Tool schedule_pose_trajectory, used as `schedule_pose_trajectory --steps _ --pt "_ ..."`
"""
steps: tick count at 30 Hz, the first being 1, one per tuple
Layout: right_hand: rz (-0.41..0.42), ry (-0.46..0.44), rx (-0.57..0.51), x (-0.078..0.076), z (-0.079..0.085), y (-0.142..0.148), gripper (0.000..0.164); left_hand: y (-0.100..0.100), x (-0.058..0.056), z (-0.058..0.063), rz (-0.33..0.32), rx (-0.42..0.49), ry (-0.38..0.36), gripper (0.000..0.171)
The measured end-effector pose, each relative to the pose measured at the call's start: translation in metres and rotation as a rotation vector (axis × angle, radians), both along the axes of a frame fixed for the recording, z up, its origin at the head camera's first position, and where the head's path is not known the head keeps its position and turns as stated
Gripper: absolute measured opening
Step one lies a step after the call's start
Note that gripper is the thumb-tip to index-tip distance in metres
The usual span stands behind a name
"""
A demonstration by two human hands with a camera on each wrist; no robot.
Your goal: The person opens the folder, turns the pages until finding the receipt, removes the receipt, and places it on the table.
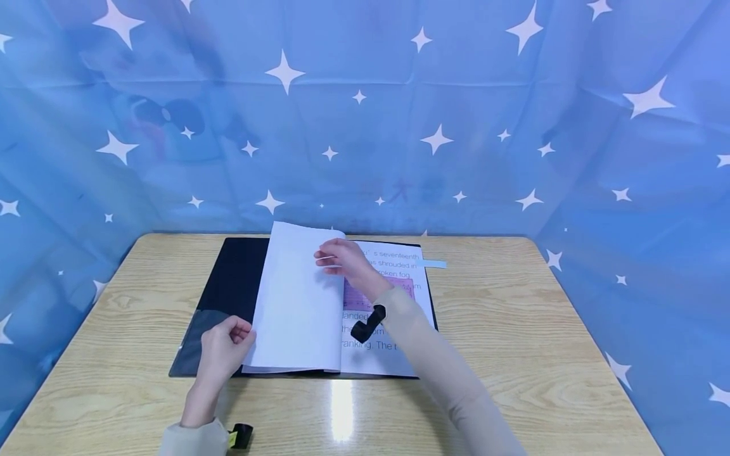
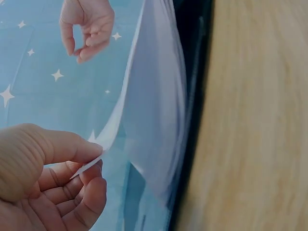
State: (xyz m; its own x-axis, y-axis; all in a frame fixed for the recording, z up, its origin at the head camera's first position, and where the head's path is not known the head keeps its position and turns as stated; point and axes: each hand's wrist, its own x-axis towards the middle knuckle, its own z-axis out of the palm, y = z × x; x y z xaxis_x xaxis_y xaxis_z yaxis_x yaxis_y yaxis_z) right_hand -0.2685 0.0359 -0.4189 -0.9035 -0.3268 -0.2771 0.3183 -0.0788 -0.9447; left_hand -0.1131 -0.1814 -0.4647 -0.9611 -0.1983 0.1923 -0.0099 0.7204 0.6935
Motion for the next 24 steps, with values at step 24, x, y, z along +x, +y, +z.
schedule_pose_trajectory --steps 24 --pt "-0.086 -0.038 0.068 0.0 -0.016 0.063 0.014 -0.006 -0.006 -0.02 -0.034 -0.017 -0.136 0.005"
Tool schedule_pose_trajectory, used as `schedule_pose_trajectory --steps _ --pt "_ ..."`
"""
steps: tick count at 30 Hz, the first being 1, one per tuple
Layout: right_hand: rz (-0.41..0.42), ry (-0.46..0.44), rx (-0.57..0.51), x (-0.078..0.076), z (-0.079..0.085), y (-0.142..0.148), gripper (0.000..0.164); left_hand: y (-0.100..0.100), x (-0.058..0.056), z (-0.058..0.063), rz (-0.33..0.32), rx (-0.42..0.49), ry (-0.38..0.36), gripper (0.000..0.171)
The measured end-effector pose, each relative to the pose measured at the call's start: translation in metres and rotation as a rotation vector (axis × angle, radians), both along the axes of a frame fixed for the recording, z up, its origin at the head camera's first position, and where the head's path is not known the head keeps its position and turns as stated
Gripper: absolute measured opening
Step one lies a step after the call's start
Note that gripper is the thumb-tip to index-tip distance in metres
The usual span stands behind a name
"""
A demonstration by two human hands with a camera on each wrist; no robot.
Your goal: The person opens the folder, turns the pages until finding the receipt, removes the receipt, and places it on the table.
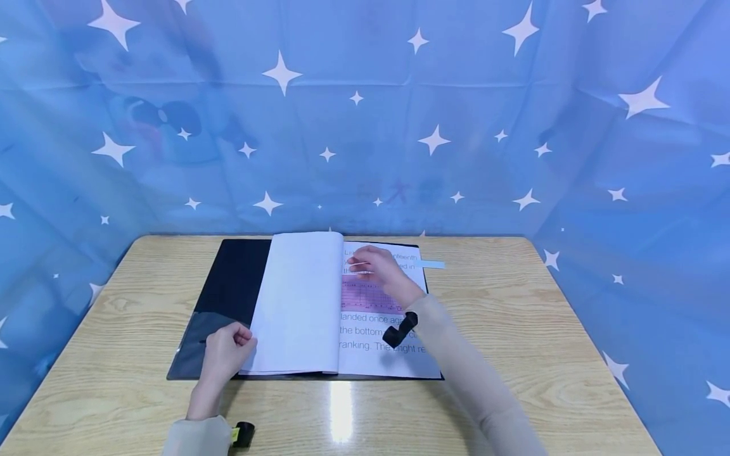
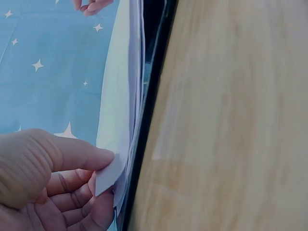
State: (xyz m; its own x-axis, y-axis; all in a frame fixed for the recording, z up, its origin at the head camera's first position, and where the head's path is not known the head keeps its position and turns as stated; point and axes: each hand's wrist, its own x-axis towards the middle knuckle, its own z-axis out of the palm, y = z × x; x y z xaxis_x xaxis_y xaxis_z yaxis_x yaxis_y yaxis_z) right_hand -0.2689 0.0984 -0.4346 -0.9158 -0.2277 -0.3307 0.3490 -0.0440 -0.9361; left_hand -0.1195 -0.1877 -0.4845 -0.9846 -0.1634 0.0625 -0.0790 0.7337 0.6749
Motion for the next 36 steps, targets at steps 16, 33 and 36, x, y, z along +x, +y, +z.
schedule_pose_trajectory --steps 16,33,36 --pt "-0.007 0.006 0.122 0.005 -0.011 0.046 0.016 0.001 0.001 0.004 -0.004 -0.015 -0.103 0.007" --pt "0.045 0.088 0.393 0.01 -0.022 0.087 0.029 0.002 0.001 0.003 -0.012 -0.023 -0.068 0.004" --pt "0.065 0.143 0.472 0.01 -0.024 0.094 0.031 0.002 0.0 0.003 -0.021 -0.02 -0.048 0.004"
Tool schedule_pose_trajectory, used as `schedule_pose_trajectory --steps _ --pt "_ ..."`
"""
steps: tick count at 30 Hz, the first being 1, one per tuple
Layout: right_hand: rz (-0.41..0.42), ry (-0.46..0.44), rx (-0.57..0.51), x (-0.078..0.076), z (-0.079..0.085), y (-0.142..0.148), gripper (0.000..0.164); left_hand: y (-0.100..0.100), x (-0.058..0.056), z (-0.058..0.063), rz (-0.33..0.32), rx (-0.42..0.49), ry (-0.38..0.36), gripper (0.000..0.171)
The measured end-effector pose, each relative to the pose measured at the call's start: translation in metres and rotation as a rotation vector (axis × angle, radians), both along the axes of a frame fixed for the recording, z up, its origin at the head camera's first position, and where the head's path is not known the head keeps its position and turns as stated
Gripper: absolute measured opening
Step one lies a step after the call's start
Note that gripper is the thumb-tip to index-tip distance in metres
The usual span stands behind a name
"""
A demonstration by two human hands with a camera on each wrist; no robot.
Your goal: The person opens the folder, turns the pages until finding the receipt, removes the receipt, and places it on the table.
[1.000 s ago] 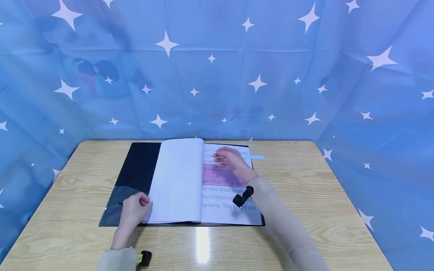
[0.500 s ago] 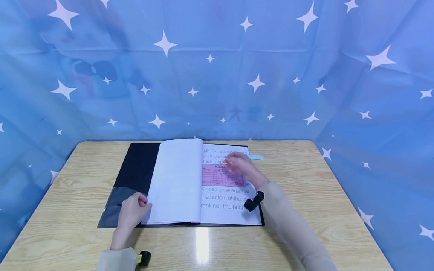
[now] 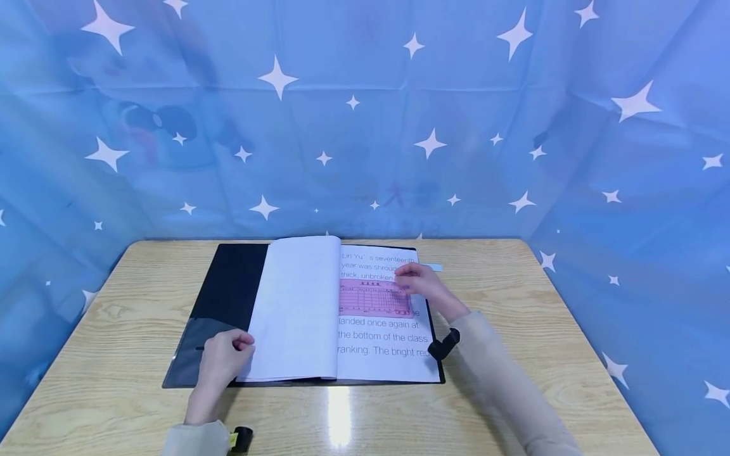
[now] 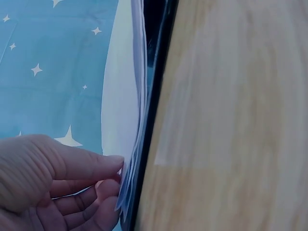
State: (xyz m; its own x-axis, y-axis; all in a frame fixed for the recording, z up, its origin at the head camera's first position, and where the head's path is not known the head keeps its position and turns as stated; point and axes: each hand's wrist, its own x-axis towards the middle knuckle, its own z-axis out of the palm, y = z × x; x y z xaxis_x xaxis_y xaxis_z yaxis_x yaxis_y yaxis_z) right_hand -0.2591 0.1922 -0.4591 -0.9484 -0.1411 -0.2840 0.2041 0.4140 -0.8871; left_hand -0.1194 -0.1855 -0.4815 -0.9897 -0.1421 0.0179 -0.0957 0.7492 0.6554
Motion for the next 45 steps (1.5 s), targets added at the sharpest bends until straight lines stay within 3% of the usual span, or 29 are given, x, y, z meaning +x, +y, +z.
schedule_pose_trajectory --steps 5,14,21,45 --pt "0.045 0.077 0.141 0.001 -0.008 0.009 0.029 0.0 0.001 0.002 -0.014 0.009 -0.04 0.01" --pt "0.111 0.179 0.263 0.002 -0.018 0.012 0.033 0.003 0.005 0.005 -0.047 -0.014 -0.141 0.037" --pt "0.126 0.22 0.352 0.002 -0.022 0.01 0.036 0.004 0.008 0.005 -0.071 -0.025 -0.128 0.044" --pt "0.193 0.24 0.385 -0.007 -0.025 0.009 0.026 0.004 0.012 0.002 -0.065 0.004 -0.116 0.045"
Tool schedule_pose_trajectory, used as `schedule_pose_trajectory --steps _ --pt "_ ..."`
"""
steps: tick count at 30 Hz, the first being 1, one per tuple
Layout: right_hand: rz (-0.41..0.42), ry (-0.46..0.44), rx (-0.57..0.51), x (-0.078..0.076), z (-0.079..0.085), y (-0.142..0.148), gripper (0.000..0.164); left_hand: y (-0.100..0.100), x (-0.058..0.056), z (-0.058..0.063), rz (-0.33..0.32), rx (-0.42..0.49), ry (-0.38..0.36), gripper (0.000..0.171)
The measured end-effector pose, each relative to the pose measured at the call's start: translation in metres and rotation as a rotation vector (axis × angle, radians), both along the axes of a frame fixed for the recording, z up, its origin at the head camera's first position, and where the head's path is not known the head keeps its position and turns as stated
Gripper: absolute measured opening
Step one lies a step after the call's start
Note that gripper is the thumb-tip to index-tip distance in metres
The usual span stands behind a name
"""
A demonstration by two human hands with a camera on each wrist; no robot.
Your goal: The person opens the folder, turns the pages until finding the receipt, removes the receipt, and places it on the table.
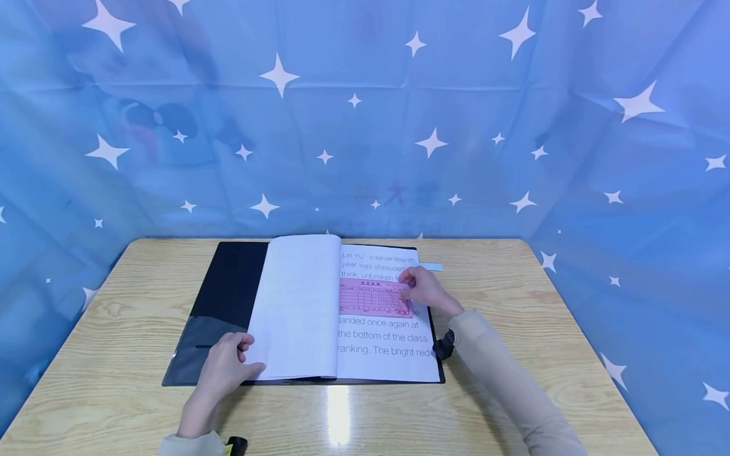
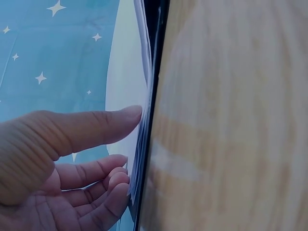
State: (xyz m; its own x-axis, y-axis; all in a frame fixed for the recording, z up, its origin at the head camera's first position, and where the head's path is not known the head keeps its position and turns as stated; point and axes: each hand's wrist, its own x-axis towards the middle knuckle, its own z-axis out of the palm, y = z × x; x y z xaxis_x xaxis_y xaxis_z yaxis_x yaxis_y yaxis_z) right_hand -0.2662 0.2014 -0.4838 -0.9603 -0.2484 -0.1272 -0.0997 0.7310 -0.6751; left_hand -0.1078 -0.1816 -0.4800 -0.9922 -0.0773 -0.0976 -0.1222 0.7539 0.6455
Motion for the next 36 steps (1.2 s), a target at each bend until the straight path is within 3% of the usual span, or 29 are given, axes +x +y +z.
schedule_pose_trajectory --steps 9,21,36 --pt "0.01 -0.016 0.016 -0.0017 -0.0019 0.0001 0.017 -0.0022 0.0013 -0.0027 -0.003 0.022 0.011 0.045" --pt "-0.008 -0.041 -0.011 -0.0042 -0.0007 0.0004 0.017 -0.0029 0.0021 -0.002 -0.009 0.031 0.011 0.045" --pt "-0.064 -0.036 -0.207 -0.0008 -0.0009 0.0085 0.015 -0.0018 0.0008 -0.002 -0.002 0.023 -0.004 0.045"
